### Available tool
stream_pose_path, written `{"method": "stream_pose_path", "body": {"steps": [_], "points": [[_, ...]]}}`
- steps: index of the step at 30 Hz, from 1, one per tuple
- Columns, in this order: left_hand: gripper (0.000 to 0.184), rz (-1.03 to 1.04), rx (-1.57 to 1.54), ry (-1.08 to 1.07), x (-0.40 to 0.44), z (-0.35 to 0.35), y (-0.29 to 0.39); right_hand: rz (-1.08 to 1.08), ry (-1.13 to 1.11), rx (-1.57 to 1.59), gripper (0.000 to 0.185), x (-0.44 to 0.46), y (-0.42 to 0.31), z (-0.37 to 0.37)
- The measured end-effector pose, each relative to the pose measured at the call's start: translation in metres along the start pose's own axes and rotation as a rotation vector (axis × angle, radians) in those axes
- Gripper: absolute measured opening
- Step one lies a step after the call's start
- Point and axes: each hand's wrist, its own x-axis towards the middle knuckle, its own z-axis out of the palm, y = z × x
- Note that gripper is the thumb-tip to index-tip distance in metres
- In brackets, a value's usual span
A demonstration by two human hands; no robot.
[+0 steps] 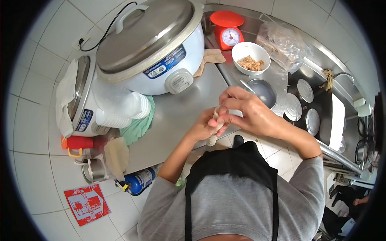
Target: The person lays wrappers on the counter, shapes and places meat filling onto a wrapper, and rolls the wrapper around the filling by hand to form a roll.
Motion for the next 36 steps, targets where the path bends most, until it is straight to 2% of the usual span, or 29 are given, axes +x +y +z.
{"method": "stream_pose_path", "body": {"steps": [2, 3, 5, 7, 8, 9, 12, 14, 15, 16, 18, 19, 22, 23, 26, 29, 31, 32, 34, 36], "points": [[0.064, 0.047, -0.089, 0.007, 0.001, 0.002, -0.004, 0.06, 0.063, 0.139, 0.013, 0.004, 0.011, 0.01], [0.063, 0.134, -0.094, 0.06, 0.003, 0.005, -0.004, 0.133, 0.135, 0.296, 0.03, 0.001, 0.022, 0.017], [0.06, 0.324, -0.109, 0.166, 0.01, 0.015, 0.0, 0.299, 0.122, 0.566, 0.043, -0.02, 0.044, 0.052], [0.057, 0.324, 0.09, 0.404, 0.011, 0.013, 0.002, 0.384, 0.101, 0.617, 0.055, -0.044, 0.061, 0.094], [0.056, 0.313, 0.19, 0.526, 0.01, 0.01, 0.002, 0.38, 0.097, 0.533, 0.06, -0.05, 0.064, 0.11], [0.052, 0.329, 0.184, 0.598, 0.007, 0.002, -0.002, 0.443, 0.051, 0.478, 0.046, -0.046, 0.061, 0.112], [0.042, 0.571, -0.379, 0.684, -0.006, -0.021, 0.0, 0.55, -0.152, 0.36, 0.036, -0.03, 0.056, 0.097], [0.041, 0.546, -0.239, 0.964, -0.019, -0.037, 0.004, 0.612, -0.328, 0.385, 0.034, -0.022, 0.065, 0.088], [0.041, 0.536, -0.173, 1.096, -0.023, -0.045, 0.003, 0.501, -0.382, 0.255, 0.036, -0.022, 0.082, 0.088], [0.039, 0.445, 0.057, 1.14, -0.031, -0.057, -0.007, 0.391, -0.439, 0.125, 0.038, -0.025, 0.104, 0.093], [0.035, 0.249, 0.515, 1.191, -0.049, -0.086, -0.044, 0.301, -0.392, 0.019, 0.035, -0.027, 0.147, 0.1], [0.028, 0.159, 0.679, 1.169, -0.055, -0.09, -0.053, 0.253, -0.368, -0.03, 0.034, -0.027, 0.155, 0.103], [0.028, 0.175, 1.119, 0.785, -0.066, -0.086, -0.069, 0.066, -0.145, -0.431, 0.031, -0.023, 0.162, 0.107], [0.029, 0.125, 1.164, 0.769, -0.067, -0.085, -0.073, 0.091, -0.167, -0.517, 0.035, -0.021, 0.159, 0.115], [0.033, 0.003, 1.346, 0.709, -0.069, -0.085, -0.08, 0.014, -0.024, -0.698, 0.044, -0.027, 0.15, 0.186], [0.037, -0.055, 1.606, 0.678, -0.076, -0.079, -0.074, 0.048, 0.006, -0.723, 0.047, -0.042, 0.13, 0.184], [0.04, -0.08, 1.769, 0.701, -0.076, -0.064, -0.063, 0.306, 0.008, -0.644, 0.045, -0.066, 0.119, 0.134], [0.042, -0.047, 1.734, 0.668, -0.067, -0.062, -0.063, 0.313, 0.057, -0.863, 0.043, -0.083, 0.126, 0.122], [0.045, -0.018, 1.65, 0.603, -0.055, -0.053, -0.072, 0.332, 0.104, -0.854, 0.042, -0.079, 0.121, 0.114], [0.043, 0.018, 1.612, 0.538, -0.027, -0.063, -0.088, 0.281, 0.0, -0.709, 0.042, -0.058, 0.124, 0.133]]}}
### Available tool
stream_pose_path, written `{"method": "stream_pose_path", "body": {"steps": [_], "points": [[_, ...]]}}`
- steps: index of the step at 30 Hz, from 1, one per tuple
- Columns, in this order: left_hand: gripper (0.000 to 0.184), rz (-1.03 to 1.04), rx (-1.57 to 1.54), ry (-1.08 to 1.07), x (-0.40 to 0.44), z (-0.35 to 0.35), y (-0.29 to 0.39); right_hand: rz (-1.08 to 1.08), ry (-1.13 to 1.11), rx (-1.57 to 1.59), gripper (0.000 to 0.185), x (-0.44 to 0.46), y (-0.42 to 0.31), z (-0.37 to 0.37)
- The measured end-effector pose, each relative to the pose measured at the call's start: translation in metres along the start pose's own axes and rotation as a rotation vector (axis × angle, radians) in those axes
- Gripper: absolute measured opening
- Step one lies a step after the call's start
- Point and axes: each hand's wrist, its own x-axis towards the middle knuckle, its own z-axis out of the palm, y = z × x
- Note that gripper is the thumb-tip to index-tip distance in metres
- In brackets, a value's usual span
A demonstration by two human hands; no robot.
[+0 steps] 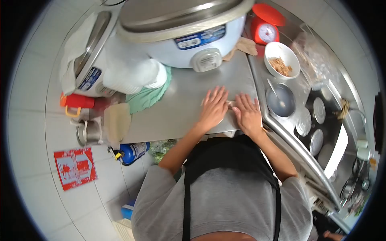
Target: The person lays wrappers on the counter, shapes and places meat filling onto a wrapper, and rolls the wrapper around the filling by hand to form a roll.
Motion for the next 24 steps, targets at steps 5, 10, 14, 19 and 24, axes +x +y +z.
{"method": "stream_pose_path", "body": {"steps": [5, 10, 14, 19, 24], "points": [[0.045, -0.057, 0.343, -0.099, 0.067, 0.004, -0.018, -0.036, -0.15, -0.263, 0.048, 0.066, 0.024, 0.025], [0.056, 0.019, 0.129, 0.193, -0.047, 0.027, 0.015, -0.144, -0.228, -0.149, 0.052, -0.024, -0.011, 0.004], [0.049, -0.146, 0.123, 0.184, 0.007, 0.02, -0.009, -0.069, -0.216, -0.193, 0.053, 0.043, 0.003, 0.009], [0.032, -0.447, -0.001, 0.636, -0.035, -0.04, -0.067, -0.223, -0.404, 0.1, 0.051, 0.087, 0.024, 0.014], [0.026, -0.916, 0.582, 0.701, -0.19, -0.145, -0.15, -0.25, -0.167, -0.05, 0.052, 0.067, 0.0, 0.024]]}}
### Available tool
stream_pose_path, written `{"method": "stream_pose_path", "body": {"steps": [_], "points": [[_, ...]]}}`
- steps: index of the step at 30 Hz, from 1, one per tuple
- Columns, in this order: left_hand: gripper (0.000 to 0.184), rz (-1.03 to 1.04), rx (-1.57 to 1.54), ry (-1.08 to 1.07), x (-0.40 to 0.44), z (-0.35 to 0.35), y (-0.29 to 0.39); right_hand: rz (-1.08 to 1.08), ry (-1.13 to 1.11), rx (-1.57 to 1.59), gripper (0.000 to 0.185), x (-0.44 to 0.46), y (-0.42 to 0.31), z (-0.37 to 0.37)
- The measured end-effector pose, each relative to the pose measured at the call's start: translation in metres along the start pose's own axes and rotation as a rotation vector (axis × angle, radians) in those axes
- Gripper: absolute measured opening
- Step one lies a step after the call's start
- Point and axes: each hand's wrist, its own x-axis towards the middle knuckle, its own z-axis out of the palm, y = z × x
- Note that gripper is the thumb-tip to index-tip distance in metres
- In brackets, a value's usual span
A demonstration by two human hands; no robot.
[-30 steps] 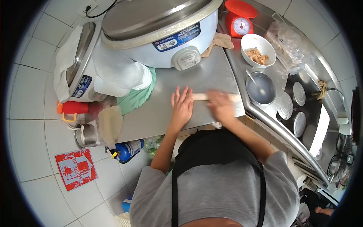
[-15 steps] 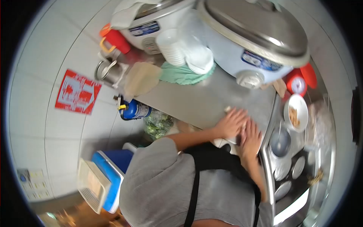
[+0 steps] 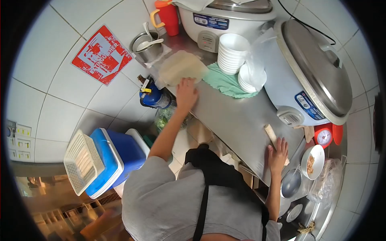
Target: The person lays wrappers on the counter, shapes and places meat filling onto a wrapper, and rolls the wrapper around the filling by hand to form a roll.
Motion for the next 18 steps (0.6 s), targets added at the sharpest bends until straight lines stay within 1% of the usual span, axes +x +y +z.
{"method": "stream_pose_path", "body": {"steps": [1, 3, 4, 5, 6, 7, 10, 11, 14, 16, 17, 18], "points": [[0.027, 0.054, 0.107, 0.044, 0.006, -0.003, -0.022, -0.027, 0.015, 0.006, 0.053, 0.005, -0.007, 0.001], [0.031, 0.113, 0.091, -0.053, 0.013, 0.007, -0.058, -0.037, 0.051, 0.079, 0.051, 0.012, -0.017, 0.002], [0.033, 0.155, 0.079, -0.103, 0.019, 0.007, -0.067, -0.011, 0.045, 0.097, 0.049, 0.014, -0.016, 0.005], [0.032, 0.174, 0.066, -0.122, 0.023, 0.009, -0.073, 0.019, 0.041, 0.111, 0.047, 0.016, -0.011, 0.007], [0.031, 0.193, 0.049, -0.144, 0.028, 0.007, -0.071, 0.051, 0.034, 0.12, 0.045, 0.017, -0.008, 0.007], [0.029, 0.21, 0.028, -0.168, 0.033, 0.003, -0.065, -0.053, 0.103, 0.134, 0.039, 0.019, -0.009, 0.001], [0.021, 0.145, -0.289, -0.067, 0.051, -0.035, -0.029, -0.057, -0.039, 0.301, 0.037, 0.019, 0.01, -0.009], [0.015, 0.007, -0.341, -0.201, 0.055, -0.053, -0.01, -0.016, -0.092, 0.415, 0.034, 0.014, 0.02, -0.013], [0.014, 0.077, -0.346, -0.198, 0.059, -0.068, 0.03, 0.286, -0.291, 0.68, 0.033, -0.001, 0.038, -0.05], [0.014, 0.091, -0.36, -0.343, 0.04, -0.048, 0.036, 0.329, -0.221, 0.851, 0.034, -0.018, 0.049, -0.077], [0.014, 0.107, -0.365, -0.41, 0.035, -0.036, 0.042, 0.402, -0.158, 0.968, 0.036, -0.029, 0.062, -0.081], [0.016, 0.148, -0.518, -0.355, 0.03, -0.038, 0.066, 0.482, -0.099, 1.083, 0.037, -0.042, 0.073, -0.085]]}}
